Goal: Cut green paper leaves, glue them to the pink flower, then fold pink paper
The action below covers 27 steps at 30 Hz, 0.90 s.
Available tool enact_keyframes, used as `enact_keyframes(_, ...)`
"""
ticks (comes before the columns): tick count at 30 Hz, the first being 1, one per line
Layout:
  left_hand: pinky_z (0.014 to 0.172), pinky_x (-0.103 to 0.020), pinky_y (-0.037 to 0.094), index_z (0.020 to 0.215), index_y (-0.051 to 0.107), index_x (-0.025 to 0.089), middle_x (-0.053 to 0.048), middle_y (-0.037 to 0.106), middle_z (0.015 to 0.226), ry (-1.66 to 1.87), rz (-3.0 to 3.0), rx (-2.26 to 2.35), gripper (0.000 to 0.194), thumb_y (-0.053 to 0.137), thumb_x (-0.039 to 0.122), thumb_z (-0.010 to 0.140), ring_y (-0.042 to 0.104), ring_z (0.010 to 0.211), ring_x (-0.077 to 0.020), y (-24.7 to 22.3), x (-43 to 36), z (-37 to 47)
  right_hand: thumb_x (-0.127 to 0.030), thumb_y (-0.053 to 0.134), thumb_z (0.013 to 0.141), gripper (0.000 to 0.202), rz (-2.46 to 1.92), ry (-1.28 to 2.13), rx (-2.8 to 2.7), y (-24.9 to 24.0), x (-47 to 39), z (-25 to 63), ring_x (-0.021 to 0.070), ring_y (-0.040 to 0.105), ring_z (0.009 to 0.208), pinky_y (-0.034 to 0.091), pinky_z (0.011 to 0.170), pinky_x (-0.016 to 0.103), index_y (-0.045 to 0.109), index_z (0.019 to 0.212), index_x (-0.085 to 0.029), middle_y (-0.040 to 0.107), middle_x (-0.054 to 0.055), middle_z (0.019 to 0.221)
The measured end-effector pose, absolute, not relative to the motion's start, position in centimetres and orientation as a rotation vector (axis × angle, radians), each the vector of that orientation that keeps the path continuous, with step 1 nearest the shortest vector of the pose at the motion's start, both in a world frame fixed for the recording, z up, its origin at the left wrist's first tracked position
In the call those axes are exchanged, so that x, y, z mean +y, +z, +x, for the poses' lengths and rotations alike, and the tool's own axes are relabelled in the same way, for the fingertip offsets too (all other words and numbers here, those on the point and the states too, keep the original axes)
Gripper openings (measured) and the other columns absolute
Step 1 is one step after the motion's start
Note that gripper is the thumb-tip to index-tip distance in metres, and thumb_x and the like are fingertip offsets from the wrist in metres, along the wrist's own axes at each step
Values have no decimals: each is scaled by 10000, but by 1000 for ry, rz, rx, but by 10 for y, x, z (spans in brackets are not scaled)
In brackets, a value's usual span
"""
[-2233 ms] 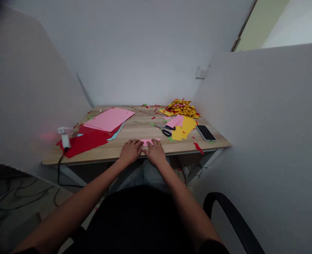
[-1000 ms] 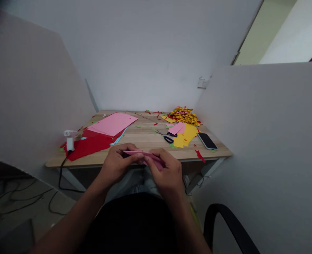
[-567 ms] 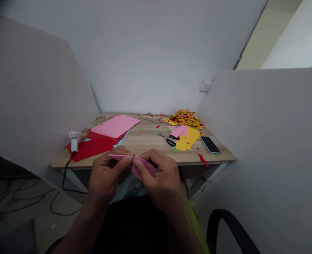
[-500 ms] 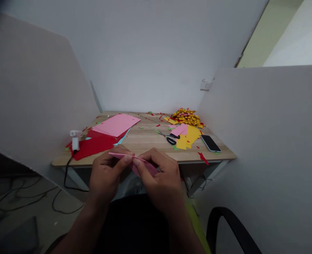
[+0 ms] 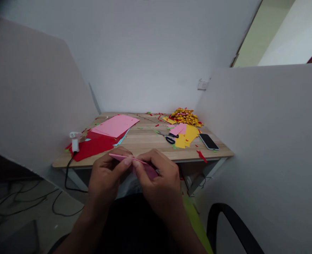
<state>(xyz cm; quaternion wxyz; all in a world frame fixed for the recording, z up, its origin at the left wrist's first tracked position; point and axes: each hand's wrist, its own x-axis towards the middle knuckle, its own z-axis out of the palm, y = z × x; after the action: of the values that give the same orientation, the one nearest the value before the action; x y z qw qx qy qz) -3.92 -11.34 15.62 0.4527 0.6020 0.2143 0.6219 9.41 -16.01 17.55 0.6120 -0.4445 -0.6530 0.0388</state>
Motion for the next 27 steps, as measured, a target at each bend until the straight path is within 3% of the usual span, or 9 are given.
enact_keyframes(8,727,-200,532,825,760,233,15,731,797,1458,1567,600,71,721,267,874,657,762,-112,158,-121,-40,-87,686,862,145,-957,-156,-1440,173,-167,89,85,638,685,506,640,215,670,847,-230,690,-50,750)
enact_keyframes(17,757,-228,532,852,770,275,17,735,833,1595,1766,610,109,719,179,861,668,805,-127,164,-127,-45,-115,683,881,137,-946,-111,-1494,179,-174,90,109,641,718,515,623,246,671,857,-249,691,-41,780)
enact_keyframes(22,666,-209,501,814,750,246,24,677,737,1506,1727,604,71,717,216,870,612,703,-111,164,-130,-45,-141,681,887,122,-936,-3,-1470,178,-174,92,112,604,663,496,589,253,662,817,-239,648,-38,725)
enact_keyframes(27,585,-202,484,720,701,199,22,628,655,1533,1579,626,201,686,308,888,574,623,-107,163,-125,-42,-166,691,882,83,-954,48,-1452,172,-166,93,115,628,684,510,628,247,683,840,-238,683,-35,752)
